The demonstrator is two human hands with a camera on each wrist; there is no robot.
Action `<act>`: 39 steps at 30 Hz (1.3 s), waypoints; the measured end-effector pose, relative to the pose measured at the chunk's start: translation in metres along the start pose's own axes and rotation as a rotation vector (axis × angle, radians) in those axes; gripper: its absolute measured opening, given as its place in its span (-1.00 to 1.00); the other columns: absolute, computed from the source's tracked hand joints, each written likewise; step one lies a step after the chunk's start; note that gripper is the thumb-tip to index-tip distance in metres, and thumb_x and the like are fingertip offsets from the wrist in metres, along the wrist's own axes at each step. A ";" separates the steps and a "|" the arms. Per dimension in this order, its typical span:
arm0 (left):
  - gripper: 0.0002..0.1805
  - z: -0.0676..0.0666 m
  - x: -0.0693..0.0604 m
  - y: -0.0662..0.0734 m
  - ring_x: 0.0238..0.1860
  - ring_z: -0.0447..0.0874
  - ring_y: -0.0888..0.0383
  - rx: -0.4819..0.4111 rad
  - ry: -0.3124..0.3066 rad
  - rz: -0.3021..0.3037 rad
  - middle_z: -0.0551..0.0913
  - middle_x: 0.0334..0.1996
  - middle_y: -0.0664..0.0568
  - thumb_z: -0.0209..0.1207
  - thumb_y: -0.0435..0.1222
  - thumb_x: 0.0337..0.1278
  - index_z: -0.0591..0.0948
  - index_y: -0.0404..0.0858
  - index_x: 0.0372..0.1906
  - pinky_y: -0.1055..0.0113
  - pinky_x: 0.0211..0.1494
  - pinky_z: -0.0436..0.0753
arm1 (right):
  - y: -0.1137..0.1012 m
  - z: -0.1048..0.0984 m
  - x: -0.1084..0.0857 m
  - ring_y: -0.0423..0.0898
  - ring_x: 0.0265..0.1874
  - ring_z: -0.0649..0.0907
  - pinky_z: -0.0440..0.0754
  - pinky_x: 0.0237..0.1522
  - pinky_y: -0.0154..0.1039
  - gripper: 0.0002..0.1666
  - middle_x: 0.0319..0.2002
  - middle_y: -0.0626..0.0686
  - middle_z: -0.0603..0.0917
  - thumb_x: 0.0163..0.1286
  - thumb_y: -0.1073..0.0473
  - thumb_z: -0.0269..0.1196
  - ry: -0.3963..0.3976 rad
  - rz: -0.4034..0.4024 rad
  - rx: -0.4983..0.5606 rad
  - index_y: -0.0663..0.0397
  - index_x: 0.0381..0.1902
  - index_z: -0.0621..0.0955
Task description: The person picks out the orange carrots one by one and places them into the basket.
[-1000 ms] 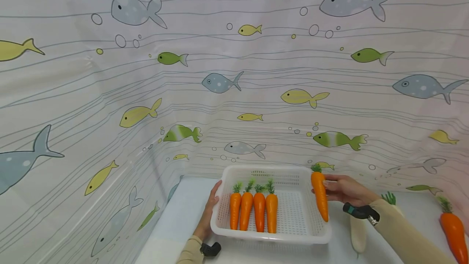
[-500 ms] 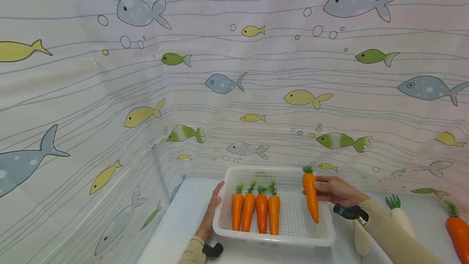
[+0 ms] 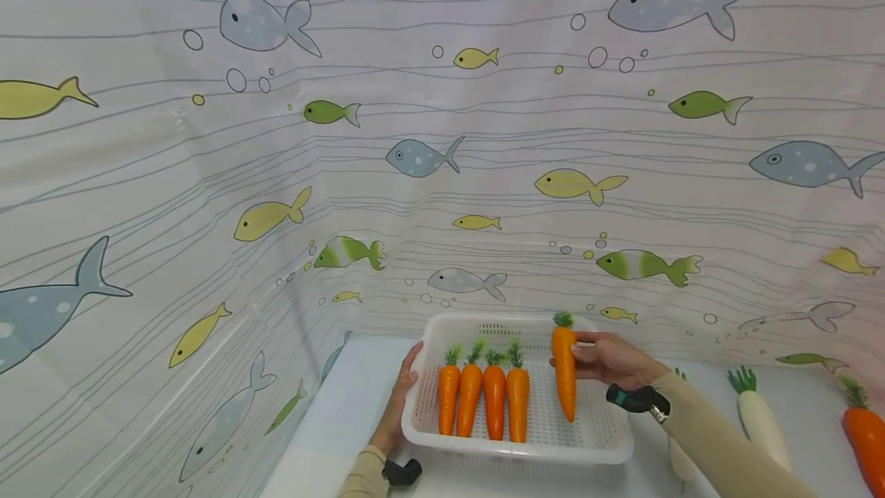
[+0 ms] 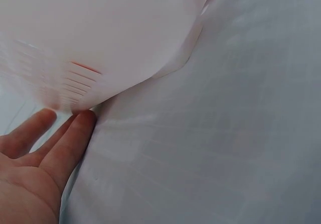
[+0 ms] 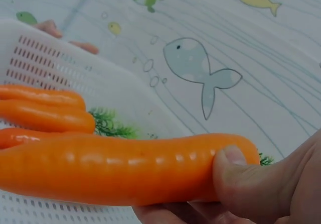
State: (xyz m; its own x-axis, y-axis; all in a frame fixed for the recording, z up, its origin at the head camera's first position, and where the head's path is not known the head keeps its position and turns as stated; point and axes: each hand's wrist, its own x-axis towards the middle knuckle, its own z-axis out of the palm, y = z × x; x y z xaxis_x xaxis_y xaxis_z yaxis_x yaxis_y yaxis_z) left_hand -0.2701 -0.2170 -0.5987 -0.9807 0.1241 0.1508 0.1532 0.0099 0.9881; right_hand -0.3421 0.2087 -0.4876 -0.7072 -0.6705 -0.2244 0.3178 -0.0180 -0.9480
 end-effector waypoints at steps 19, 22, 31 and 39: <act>-0.35 -0.001 -0.002 0.001 0.71 -0.03 -0.25 0.021 -0.009 0.041 -0.09 0.76 -0.06 -0.34 0.00 0.69 -0.03 0.14 0.74 -0.37 0.67 0.00 | 0.015 0.030 0.019 0.21 0.18 0.72 0.67 0.28 0.13 -0.20 0.26 0.41 0.54 0.62 0.43 0.01 0.124 0.092 0.002 0.63 0.57 -0.12; -0.35 -0.001 -0.002 0.000 0.70 -0.01 -0.26 0.026 -0.010 0.043 -0.08 0.76 -0.06 -0.34 0.00 0.69 -0.03 0.14 0.74 -0.37 0.67 0.02 | 0.018 0.032 0.021 0.18 0.15 0.73 0.66 0.29 0.17 -0.23 0.29 0.46 0.50 0.59 0.47 -0.01 0.135 0.108 0.002 0.65 0.56 -0.08; -0.34 -0.002 -0.001 0.000 0.71 -0.03 -0.26 0.027 -0.009 0.047 -0.08 0.76 -0.06 -0.33 0.00 0.68 -0.02 0.15 0.74 -0.38 0.67 0.00 | 0.026 0.036 0.029 0.07 0.02 0.74 0.70 0.24 0.18 -0.28 0.22 0.40 0.58 0.57 0.46 0.03 0.165 0.122 -0.051 0.67 0.53 0.03; -0.34 -0.001 0.000 -0.001 0.70 -0.02 -0.26 0.026 -0.001 0.034 -0.08 0.76 -0.06 -0.33 0.02 0.67 -0.03 0.16 0.74 -0.38 0.67 0.02 | 0.031 0.049 0.040 0.08 0.01 0.73 0.75 0.16 0.17 -0.33 0.27 0.45 0.58 0.55 0.45 0.09 0.230 0.165 -0.109 0.64 0.50 0.20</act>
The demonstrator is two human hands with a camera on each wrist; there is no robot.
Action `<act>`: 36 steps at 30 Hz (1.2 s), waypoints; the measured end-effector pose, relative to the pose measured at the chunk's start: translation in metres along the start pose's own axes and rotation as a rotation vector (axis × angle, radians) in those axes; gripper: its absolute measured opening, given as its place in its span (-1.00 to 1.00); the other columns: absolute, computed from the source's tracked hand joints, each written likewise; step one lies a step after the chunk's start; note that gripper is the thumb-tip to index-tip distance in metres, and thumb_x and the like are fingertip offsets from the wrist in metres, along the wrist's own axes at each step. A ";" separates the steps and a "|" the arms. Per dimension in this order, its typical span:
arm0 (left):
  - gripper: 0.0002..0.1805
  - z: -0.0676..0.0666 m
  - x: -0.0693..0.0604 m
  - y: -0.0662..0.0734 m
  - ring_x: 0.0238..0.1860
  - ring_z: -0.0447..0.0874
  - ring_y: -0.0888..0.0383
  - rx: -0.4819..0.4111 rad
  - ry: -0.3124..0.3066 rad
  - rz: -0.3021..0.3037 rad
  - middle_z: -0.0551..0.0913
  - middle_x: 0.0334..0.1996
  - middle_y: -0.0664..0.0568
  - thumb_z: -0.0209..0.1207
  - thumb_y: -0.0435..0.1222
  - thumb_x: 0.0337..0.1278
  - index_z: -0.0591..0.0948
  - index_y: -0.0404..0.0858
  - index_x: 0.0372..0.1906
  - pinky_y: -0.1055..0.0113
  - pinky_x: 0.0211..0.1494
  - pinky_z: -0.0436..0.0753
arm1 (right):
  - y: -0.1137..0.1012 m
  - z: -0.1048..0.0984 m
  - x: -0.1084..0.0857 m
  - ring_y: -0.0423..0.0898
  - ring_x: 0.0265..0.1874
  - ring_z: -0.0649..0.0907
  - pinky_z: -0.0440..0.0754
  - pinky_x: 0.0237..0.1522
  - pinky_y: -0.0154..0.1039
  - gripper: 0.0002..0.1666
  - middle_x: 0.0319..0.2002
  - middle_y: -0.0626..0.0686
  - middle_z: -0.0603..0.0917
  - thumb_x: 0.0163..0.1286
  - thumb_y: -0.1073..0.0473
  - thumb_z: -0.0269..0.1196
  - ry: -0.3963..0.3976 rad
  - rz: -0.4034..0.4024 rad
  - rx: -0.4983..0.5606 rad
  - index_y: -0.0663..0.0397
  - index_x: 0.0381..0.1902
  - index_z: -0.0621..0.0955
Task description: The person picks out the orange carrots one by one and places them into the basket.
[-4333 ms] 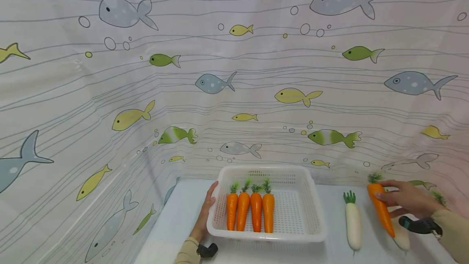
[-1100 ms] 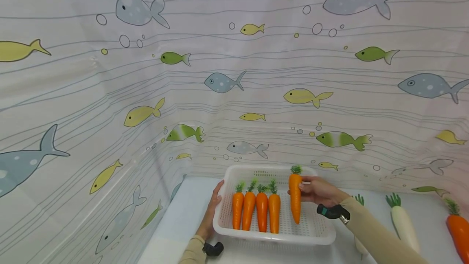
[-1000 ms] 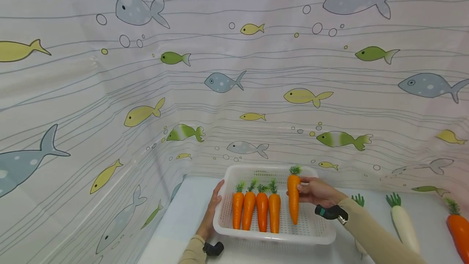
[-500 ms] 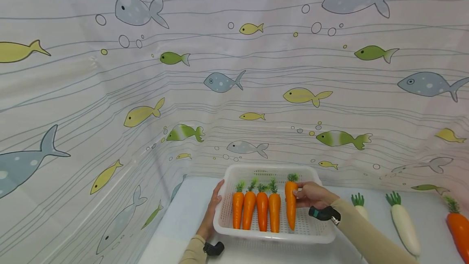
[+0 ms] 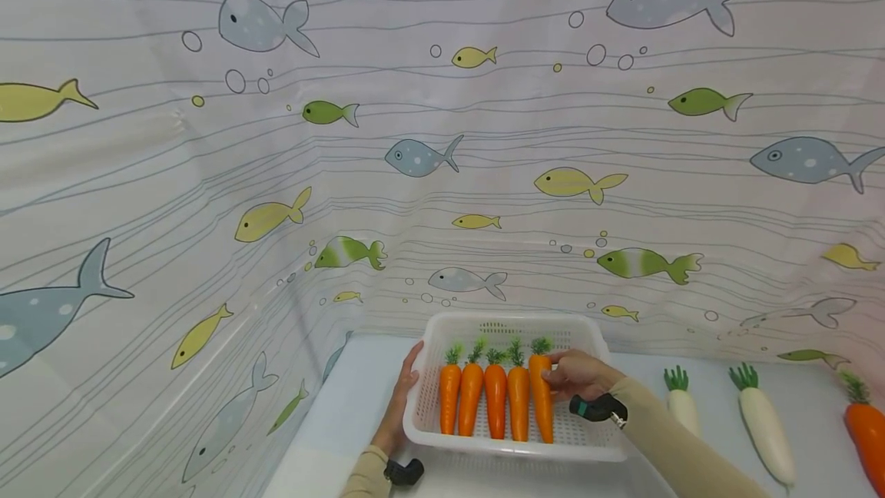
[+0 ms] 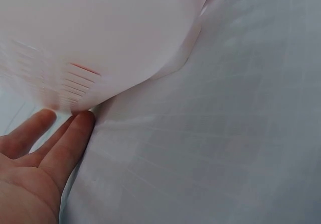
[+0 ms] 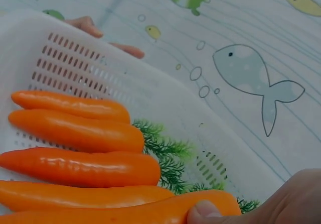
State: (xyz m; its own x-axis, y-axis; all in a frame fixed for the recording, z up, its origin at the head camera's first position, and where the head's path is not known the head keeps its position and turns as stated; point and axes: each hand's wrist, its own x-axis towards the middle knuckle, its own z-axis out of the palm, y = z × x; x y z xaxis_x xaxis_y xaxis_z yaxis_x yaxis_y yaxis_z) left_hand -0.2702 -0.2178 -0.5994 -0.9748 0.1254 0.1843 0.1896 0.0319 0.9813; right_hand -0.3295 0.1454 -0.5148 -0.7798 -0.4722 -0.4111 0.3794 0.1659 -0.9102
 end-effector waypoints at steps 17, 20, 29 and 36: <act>-0.35 0.001 -0.001 0.002 0.70 -0.01 -0.26 0.022 0.010 0.000 -0.07 0.76 -0.06 -0.35 0.02 0.69 -0.02 0.15 0.74 -0.38 0.66 0.03 | 0.008 0.006 0.015 0.08 0.01 0.70 0.75 0.15 0.17 -0.28 0.22 0.41 0.60 0.44 0.48 0.13 0.067 0.003 -0.079 0.62 0.48 0.19; -0.35 0.001 -0.001 0.001 0.70 -0.01 -0.26 0.027 0.012 0.001 -0.06 0.76 -0.05 -0.36 0.02 0.69 -0.02 0.15 0.74 -0.39 0.66 0.03 | 0.009 0.006 0.015 0.07 -0.02 0.68 0.76 0.14 0.16 -0.27 0.21 0.42 0.59 0.42 0.49 0.15 0.077 -0.003 -0.099 0.61 0.47 0.18; -0.36 0.003 -0.002 0.000 0.70 0.02 -0.22 0.003 0.028 -0.020 -0.05 0.76 0.01 -0.33 0.03 0.67 0.01 0.23 0.73 -0.38 0.66 0.03 | 0.012 0.005 0.017 0.06 -0.02 0.70 0.77 0.13 0.17 -0.31 0.18 0.43 0.59 0.43 0.47 0.18 0.090 0.003 -0.144 0.63 0.43 0.22; -0.36 0.003 -0.001 0.002 0.70 0.01 -0.24 0.021 0.029 -0.015 -0.06 0.76 -0.02 -0.34 0.04 0.69 0.00 0.20 0.73 -0.39 0.66 0.03 | 0.012 0.005 0.019 0.07 -0.03 0.74 0.81 0.07 0.08 -0.30 0.14 0.43 0.64 0.43 0.44 0.23 0.104 0.006 -0.192 0.70 0.41 0.27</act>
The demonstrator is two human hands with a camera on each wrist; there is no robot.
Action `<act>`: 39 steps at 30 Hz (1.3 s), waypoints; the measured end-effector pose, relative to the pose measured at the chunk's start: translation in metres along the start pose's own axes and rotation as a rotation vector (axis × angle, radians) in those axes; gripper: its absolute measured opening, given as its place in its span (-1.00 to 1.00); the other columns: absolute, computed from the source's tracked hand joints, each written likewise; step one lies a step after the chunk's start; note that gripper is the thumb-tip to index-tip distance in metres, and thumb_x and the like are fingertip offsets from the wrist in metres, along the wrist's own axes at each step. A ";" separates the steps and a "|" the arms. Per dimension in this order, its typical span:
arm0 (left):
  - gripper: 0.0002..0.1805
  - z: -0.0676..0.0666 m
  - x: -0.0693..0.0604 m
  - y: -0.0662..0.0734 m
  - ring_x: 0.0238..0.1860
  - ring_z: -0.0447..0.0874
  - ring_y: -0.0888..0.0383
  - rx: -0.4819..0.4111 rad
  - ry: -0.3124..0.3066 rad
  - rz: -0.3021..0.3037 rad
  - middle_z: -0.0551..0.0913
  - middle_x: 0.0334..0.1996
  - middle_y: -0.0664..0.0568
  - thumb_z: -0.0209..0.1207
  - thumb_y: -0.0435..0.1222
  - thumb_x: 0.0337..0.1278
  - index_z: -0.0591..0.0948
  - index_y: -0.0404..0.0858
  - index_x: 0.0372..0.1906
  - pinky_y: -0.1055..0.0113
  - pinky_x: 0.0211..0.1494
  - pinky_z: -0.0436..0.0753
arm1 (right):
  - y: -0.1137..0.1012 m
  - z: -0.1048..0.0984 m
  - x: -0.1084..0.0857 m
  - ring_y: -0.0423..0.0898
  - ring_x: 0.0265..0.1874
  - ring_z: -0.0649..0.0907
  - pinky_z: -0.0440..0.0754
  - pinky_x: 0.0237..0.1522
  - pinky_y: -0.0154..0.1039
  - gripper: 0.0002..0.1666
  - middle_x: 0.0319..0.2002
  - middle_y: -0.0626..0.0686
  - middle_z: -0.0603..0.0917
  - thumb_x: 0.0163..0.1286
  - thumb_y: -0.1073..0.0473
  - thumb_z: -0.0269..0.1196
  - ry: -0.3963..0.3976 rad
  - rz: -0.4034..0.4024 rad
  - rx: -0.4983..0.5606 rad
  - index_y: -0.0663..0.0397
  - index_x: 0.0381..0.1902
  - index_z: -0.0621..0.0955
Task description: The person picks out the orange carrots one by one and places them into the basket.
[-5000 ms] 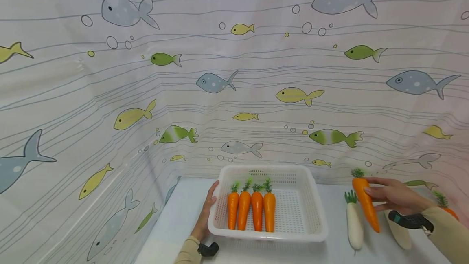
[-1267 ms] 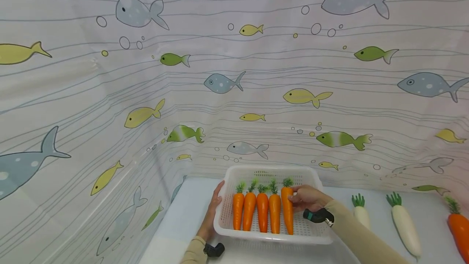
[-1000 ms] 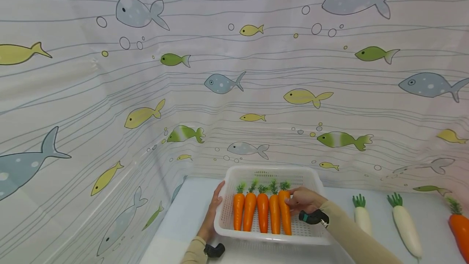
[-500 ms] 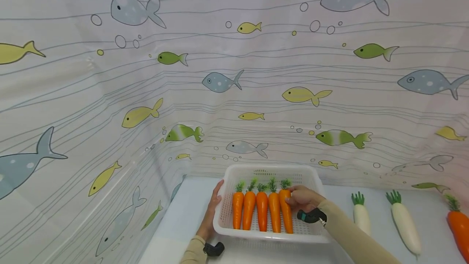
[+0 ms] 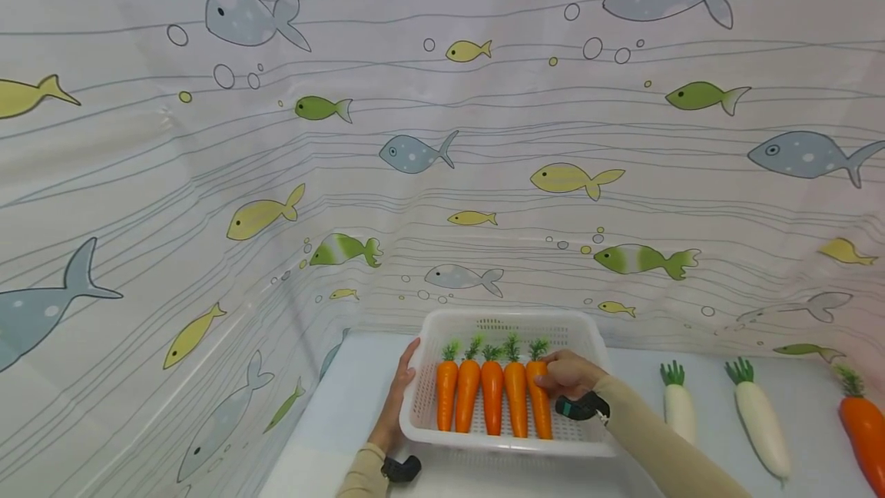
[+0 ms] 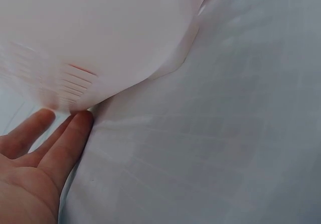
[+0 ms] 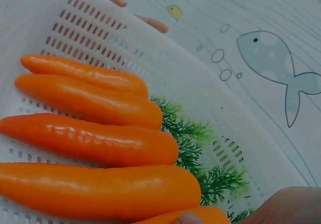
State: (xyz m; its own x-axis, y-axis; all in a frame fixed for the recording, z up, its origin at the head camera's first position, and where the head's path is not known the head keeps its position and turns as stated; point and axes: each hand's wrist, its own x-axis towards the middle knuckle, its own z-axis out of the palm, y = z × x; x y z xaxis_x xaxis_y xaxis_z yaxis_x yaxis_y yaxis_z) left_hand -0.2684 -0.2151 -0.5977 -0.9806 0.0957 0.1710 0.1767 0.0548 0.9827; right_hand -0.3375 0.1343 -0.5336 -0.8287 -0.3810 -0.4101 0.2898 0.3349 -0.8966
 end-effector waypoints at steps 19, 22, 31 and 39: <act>-0.36 0.000 0.000 0.000 0.71 -0.02 -0.26 -0.007 -0.009 0.008 -0.09 0.76 -0.04 -0.36 0.03 0.70 -0.02 0.18 0.74 -0.38 0.66 0.02 | -0.002 0.005 0.001 0.01 -0.13 0.77 0.83 -0.01 -0.04 -0.49 -0.07 0.25 0.77 0.26 0.35 0.45 0.156 -0.004 -0.228 0.59 0.10 0.63; -0.36 0.000 0.000 -0.001 0.71 -0.02 -0.26 -0.006 -0.010 0.007 -0.09 0.76 -0.04 -0.37 0.03 0.70 -0.01 0.18 0.74 -0.38 0.66 0.02 | -0.004 0.007 0.000 0.01 -0.15 0.78 0.83 -0.02 -0.03 -0.55 -0.13 0.18 0.79 0.26 0.33 0.47 0.176 -0.017 -0.281 0.55 0.03 0.66; -0.35 0.001 0.000 0.000 0.71 -0.01 -0.26 -0.002 -0.003 0.004 -0.08 0.76 -0.04 -0.34 0.03 0.69 -0.01 0.16 0.74 -0.37 0.66 0.02 | -0.005 0.009 -0.004 0.02 -0.19 0.78 0.85 -0.12 0.04 -0.58 -0.12 0.25 0.75 0.26 0.35 0.49 0.178 -0.025 -0.241 0.55 -0.01 0.66; -0.34 0.000 0.000 0.001 0.71 -0.02 -0.26 -0.010 -0.002 0.005 -0.07 0.76 -0.05 -0.33 0.02 0.68 -0.01 0.15 0.74 -0.38 0.66 0.01 | -0.007 0.009 -0.006 0.12 -0.10 0.80 0.85 -0.14 0.06 -0.45 -0.05 0.29 0.75 0.25 0.34 0.50 0.174 -0.021 -0.230 0.60 0.12 0.62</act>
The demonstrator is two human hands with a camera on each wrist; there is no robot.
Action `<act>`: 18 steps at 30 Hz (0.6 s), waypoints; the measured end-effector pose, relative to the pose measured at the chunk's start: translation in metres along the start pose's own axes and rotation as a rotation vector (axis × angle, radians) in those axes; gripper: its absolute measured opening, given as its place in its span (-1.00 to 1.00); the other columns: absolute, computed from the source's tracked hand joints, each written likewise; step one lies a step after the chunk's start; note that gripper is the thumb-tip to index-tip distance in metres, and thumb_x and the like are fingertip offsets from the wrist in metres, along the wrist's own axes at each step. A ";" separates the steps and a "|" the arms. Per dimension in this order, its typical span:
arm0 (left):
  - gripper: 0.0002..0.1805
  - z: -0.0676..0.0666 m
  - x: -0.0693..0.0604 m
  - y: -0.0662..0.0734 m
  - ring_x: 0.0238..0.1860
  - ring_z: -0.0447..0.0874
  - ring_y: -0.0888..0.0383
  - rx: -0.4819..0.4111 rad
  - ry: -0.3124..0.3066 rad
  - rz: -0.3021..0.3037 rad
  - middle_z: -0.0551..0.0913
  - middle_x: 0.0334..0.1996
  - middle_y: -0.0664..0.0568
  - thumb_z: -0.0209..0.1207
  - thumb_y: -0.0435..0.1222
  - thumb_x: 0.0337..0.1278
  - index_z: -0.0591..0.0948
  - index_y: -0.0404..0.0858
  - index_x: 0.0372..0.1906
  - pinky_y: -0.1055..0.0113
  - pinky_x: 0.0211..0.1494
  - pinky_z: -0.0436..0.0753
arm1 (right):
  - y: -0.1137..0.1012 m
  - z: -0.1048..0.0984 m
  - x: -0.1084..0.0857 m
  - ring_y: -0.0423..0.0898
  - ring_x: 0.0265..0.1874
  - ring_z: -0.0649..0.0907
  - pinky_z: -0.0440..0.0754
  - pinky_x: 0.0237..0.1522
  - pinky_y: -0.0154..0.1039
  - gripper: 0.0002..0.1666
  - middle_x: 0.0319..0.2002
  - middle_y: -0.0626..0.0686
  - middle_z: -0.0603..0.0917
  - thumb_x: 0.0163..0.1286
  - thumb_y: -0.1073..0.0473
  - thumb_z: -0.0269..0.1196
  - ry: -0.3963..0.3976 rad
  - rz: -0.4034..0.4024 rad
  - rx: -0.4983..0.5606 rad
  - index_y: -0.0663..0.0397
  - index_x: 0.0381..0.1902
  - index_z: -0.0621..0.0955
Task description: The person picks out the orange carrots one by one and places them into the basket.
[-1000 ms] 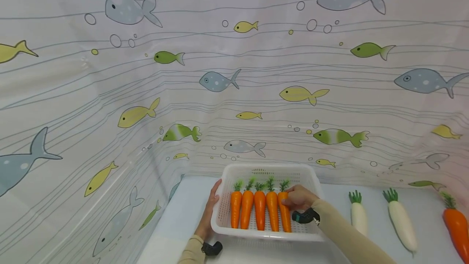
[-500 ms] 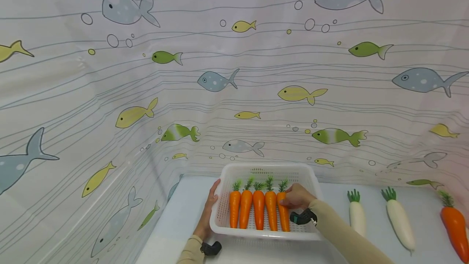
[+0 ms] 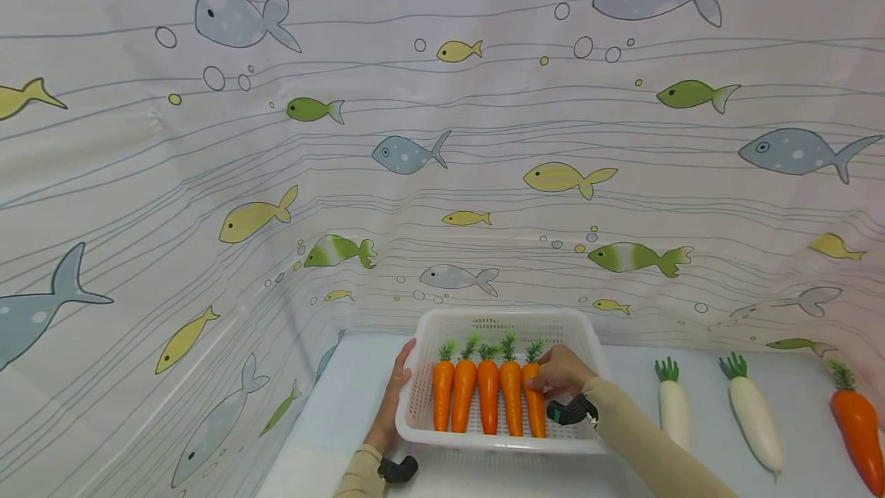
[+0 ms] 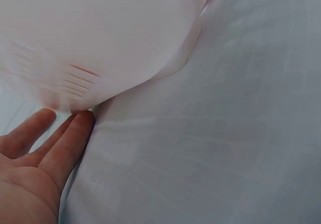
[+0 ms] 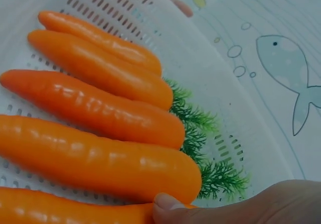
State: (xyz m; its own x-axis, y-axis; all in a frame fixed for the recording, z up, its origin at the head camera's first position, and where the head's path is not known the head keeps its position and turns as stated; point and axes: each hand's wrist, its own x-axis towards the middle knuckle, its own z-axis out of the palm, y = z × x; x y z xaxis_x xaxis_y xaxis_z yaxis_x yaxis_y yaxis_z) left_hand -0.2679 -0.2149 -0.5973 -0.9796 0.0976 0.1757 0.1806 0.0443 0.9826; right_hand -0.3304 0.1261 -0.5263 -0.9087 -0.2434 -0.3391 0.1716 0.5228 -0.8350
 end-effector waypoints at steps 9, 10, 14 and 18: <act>-0.35 0.000 -0.001 0.000 0.71 -0.03 -0.26 -0.005 -0.003 -0.010 -0.08 0.76 -0.05 -0.35 0.03 0.68 -0.02 0.17 0.74 -0.40 0.66 0.01 | -0.003 -0.005 -0.002 0.34 0.11 0.71 0.83 -0.06 0.11 -0.23 0.19 0.50 0.60 0.27 0.24 0.50 0.005 -0.030 -0.048 0.70 0.26 0.48; -0.35 0.000 -0.001 0.000 0.71 -0.02 -0.26 -0.006 -0.001 -0.010 -0.07 0.76 -0.04 -0.35 0.03 0.68 -0.02 0.18 0.74 -0.40 0.66 0.02 | -0.003 -0.005 -0.001 0.37 0.14 0.69 0.83 -0.05 0.12 -0.22 0.21 0.52 0.58 0.28 0.23 0.49 0.006 -0.033 -0.051 0.71 0.26 0.47; -0.34 0.000 -0.001 0.001 0.70 0.00 -0.27 0.000 0.002 -0.006 -0.07 0.76 -0.05 -0.34 0.03 0.67 -0.02 0.17 0.74 -0.41 0.64 0.05 | -0.002 -0.006 0.000 0.47 0.22 0.62 0.81 -0.01 0.13 -0.19 0.28 0.61 0.48 0.32 0.21 0.47 0.006 -0.043 -0.066 0.75 0.28 0.42; -0.34 -0.001 0.000 0.001 0.69 0.01 -0.27 0.000 0.000 -0.009 -0.07 0.76 -0.05 -0.33 0.04 0.66 -0.02 0.18 0.74 -0.41 0.64 0.06 | -0.001 -0.006 0.001 0.51 0.25 0.58 0.80 0.03 0.16 -0.15 0.34 0.67 0.40 0.33 0.20 0.46 0.012 -0.054 -0.068 0.77 0.30 0.38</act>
State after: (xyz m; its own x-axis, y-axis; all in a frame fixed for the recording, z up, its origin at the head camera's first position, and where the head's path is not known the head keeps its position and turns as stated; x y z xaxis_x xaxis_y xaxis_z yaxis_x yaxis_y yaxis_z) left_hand -0.2676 -0.2157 -0.5959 -0.9811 0.0976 0.1670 0.1720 0.0451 0.9841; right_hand -0.3337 0.1303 -0.5230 -0.9206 -0.2632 -0.2886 0.0962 0.5633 -0.8206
